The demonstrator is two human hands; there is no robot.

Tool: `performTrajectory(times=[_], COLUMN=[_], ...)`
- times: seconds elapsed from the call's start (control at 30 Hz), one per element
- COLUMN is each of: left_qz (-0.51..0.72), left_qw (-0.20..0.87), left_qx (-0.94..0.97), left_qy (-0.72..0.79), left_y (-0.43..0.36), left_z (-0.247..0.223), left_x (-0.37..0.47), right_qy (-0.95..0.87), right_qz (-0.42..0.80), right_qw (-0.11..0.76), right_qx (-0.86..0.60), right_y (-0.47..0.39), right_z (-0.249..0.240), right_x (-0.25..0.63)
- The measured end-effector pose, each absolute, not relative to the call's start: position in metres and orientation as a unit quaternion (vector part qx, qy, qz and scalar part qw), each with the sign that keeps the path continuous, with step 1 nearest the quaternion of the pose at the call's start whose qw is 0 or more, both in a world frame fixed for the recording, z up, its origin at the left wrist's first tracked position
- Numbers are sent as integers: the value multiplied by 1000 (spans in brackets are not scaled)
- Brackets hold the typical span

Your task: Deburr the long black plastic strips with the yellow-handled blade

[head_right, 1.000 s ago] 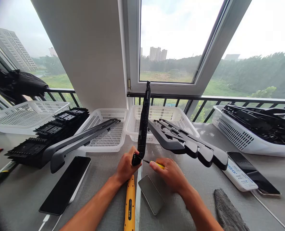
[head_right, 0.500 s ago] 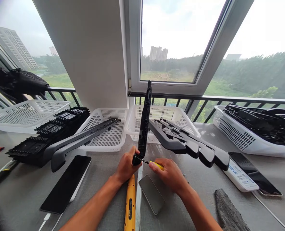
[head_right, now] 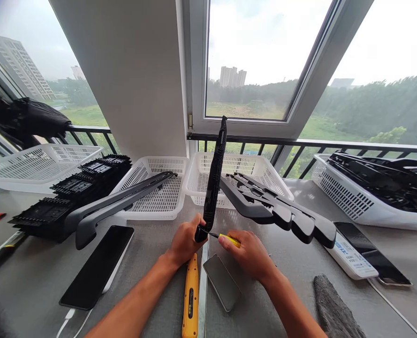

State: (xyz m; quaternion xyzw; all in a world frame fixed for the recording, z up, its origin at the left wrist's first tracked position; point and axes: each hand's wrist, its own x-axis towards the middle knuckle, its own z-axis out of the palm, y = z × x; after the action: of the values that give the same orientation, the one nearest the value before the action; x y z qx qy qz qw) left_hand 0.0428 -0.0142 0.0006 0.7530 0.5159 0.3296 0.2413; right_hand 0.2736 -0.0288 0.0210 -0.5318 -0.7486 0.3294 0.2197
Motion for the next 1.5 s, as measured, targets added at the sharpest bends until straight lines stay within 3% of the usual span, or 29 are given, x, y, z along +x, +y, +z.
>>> performTrajectory(times=[1.5], left_qz=[322], left_qw=[247], left_qx=[760], left_qy=[508], left_y=[-14], left_z=[-4], left_x=[44], right_qy=[-747], right_qz=[326], right_qw=[213], right_qx=[-539], right_y=[-27], right_z=[28], right_x=[282])
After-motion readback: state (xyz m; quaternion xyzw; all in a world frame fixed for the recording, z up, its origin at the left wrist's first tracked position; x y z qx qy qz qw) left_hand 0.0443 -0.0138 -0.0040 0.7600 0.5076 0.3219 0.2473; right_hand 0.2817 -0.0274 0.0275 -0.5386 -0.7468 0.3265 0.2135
